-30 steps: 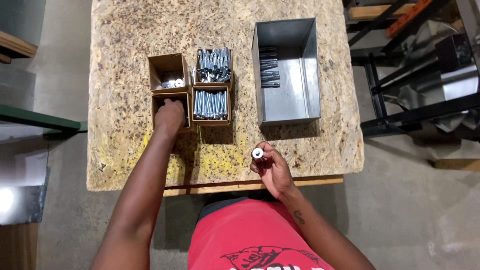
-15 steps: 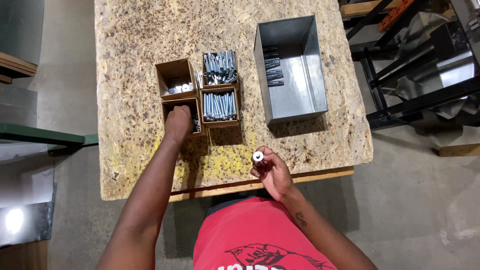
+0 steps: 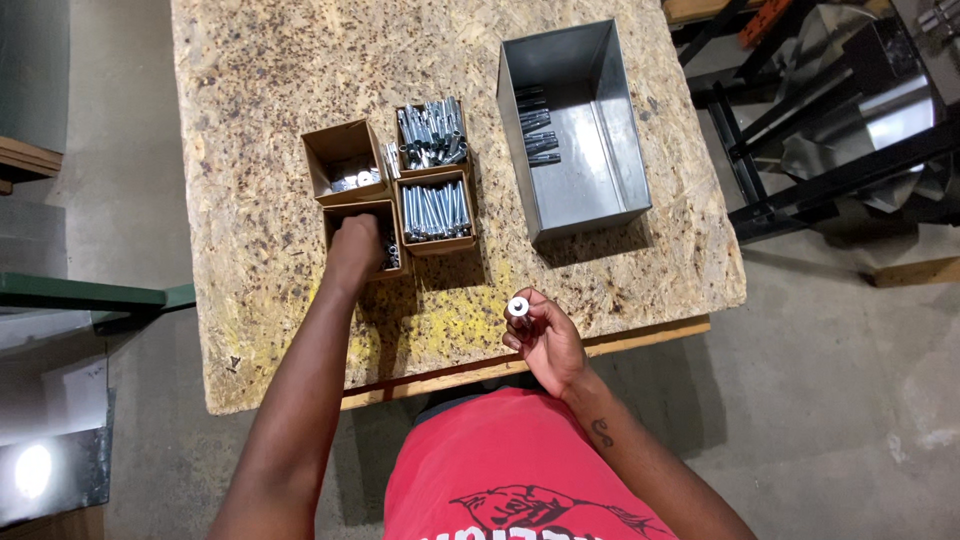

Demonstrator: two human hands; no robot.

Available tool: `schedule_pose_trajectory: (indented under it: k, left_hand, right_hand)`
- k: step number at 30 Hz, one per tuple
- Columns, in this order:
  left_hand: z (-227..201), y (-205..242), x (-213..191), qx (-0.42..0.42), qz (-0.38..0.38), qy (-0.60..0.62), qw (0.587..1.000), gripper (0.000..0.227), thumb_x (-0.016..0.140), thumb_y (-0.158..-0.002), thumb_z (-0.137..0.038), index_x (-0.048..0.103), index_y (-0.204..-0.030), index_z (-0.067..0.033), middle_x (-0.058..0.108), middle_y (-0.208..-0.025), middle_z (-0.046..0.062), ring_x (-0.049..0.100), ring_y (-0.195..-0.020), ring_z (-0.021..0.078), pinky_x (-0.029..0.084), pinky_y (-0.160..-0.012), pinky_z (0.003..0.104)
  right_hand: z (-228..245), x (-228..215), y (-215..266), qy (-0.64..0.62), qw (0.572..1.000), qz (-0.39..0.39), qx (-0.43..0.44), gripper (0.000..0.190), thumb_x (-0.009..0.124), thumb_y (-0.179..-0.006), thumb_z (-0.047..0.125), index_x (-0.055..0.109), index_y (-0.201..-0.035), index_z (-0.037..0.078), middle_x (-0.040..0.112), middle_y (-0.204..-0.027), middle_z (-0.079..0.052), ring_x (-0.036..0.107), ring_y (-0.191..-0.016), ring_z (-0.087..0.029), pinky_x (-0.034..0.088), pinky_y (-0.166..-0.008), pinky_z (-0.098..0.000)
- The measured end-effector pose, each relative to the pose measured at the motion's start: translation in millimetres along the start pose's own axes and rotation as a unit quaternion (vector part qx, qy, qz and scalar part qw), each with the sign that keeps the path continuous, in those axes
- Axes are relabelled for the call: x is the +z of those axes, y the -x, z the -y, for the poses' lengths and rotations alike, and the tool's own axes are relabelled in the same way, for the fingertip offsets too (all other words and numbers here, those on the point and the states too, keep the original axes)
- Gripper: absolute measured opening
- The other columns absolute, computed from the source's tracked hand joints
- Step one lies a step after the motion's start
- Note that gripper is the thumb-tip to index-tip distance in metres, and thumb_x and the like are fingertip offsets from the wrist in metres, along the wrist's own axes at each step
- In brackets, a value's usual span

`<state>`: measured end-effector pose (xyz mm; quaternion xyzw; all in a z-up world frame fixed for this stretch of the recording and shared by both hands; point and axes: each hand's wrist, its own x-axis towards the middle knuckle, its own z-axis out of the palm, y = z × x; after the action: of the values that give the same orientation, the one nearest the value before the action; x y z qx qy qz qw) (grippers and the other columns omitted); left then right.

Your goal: The person repeatedly picks bolts and washers from small cardboard boxes on a workbench, threads the washers onto the bolts by hand, and places the assembled fasteners into a metal bin. The process continues throughout the clip with consistent hand movements and no tools used.

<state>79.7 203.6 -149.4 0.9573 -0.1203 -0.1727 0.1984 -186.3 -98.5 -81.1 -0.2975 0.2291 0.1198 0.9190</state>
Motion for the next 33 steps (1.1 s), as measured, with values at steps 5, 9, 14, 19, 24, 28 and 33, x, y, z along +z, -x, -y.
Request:
schedule_pose_trajectory:
  k: [5, 9, 14, 19, 24, 28, 33]
  left_hand:
    - [-58.1, 70.6, -44.5, 0.016, -0.125, 0.174, 0.977, 0.013, 0.081, -0.105, 0.008, 0.079, -0.118, 0.007, 0.082, -0.101, 0.03, 0.084, -0.1, 0.0487, 0.066, -0.081, 0.057]
    - [-108.9, 128.0, -61.9, 0.101, -0.215, 0.268, 0.934, 0.021, 0.086, -0.108, 0.006, 0.075, -0.127, 0.006, 0.082, -0.108, 0.031, 0.082, -0.097, 0.0451, 0.071, -0.088, 0.05]
    - [-174.9, 166.8, -33.8, 0.153, -0.178, 0.408, 0.882, 0.026, 0.094, -0.104, -0.01, 0.081, -0.125, -0.0067, 0.089, -0.107, 0.018, 0.088, -0.096, 0.0324, 0.073, -0.087, 0.045]
    - [-215.3, 175.4, -13.5, 0.185, -0.14, 0.513, 0.827, 0.024, 0.098, -0.1, -0.012, 0.083, -0.118, -0.0067, 0.089, -0.111, 0.014, 0.085, -0.099, 0.0244, 0.071, -0.089, 0.039]
    - [-241.9, 188.1, -14.6, 0.183, -0.167, 0.545, 0.801, 0.018, 0.098, -0.098, -0.007, 0.085, -0.108, -0.0029, 0.091, -0.107, 0.014, 0.083, -0.09, 0.0188, 0.068, -0.085, 0.038]
    - [-250.9, 187.2, -0.3, 0.189, -0.182, 0.542, 0.799, 0.019, 0.101, -0.095, -0.006, 0.084, -0.104, -0.0012, 0.09, -0.105, 0.016, 0.085, -0.093, 0.0233, 0.068, -0.086, 0.038]
    - [-263.5, 188.8, -2.8, 0.204, -0.231, 0.499, 0.81, 0.015, 0.099, -0.098, -0.011, 0.085, -0.103, -0.0057, 0.09, -0.105, 0.012, 0.084, -0.096, 0.027, 0.064, -0.086, 0.037]
  right_hand:
    - [-2.1, -4.3, -0.3, 0.0, 1.0, -0.013, -0.007, 0.02, 0.058, -0.103, 0.021, 0.055, -0.121, 0.013, 0.045, -0.091, 0.0, 0.044, -0.075, -0.01, 0.044, -0.069, -0.0297]
    - [0.1, 1.2, -0.2, 0.009, 1.0, -0.012, -0.009, 0.021, 0.057, -0.103, 0.021, 0.055, -0.122, 0.013, 0.045, -0.091, 0.0, 0.045, -0.076, -0.01, 0.044, -0.069, -0.0295]
    - [-2.4, 2.1, -1.5, 0.013, 1.0, -0.004, 0.001, 0.021, 0.057, -0.104, 0.021, 0.056, -0.123, 0.012, 0.05, -0.091, -0.001, 0.05, -0.078, -0.011, 0.047, -0.07, -0.0303]
    - [17.1, 21.7, 11.4, 0.022, 1.0, -0.009, -0.001, 0.025, 0.057, -0.102, 0.023, 0.059, -0.124, 0.012, 0.06, -0.093, -0.002, 0.056, -0.079, -0.011, 0.049, -0.072, -0.0301]
    - [25.9, 13.5, 10.8, -0.018, 1.0, -0.002, 0.006, 0.036, 0.057, -0.102, 0.02, 0.066, -0.135, 0.008, 0.068, -0.092, -0.002, 0.065, -0.081, -0.013, 0.053, -0.076, -0.0314]
    - [34.5, 19.3, 14.1, -0.047, 0.999, -0.002, 0.005, 0.037, 0.058, -0.103, 0.019, 0.066, -0.138, 0.008, 0.081, -0.107, -0.008, 0.078, -0.089, -0.014, 0.063, -0.081, -0.0348]
    - [29.1, -4.7, 2.1, -0.074, 0.997, 0.009, 0.023, 0.042, 0.058, -0.104, 0.018, 0.069, -0.143, 0.007, 0.081, -0.106, -0.007, 0.08, -0.088, -0.015, 0.067, -0.087, -0.0365]
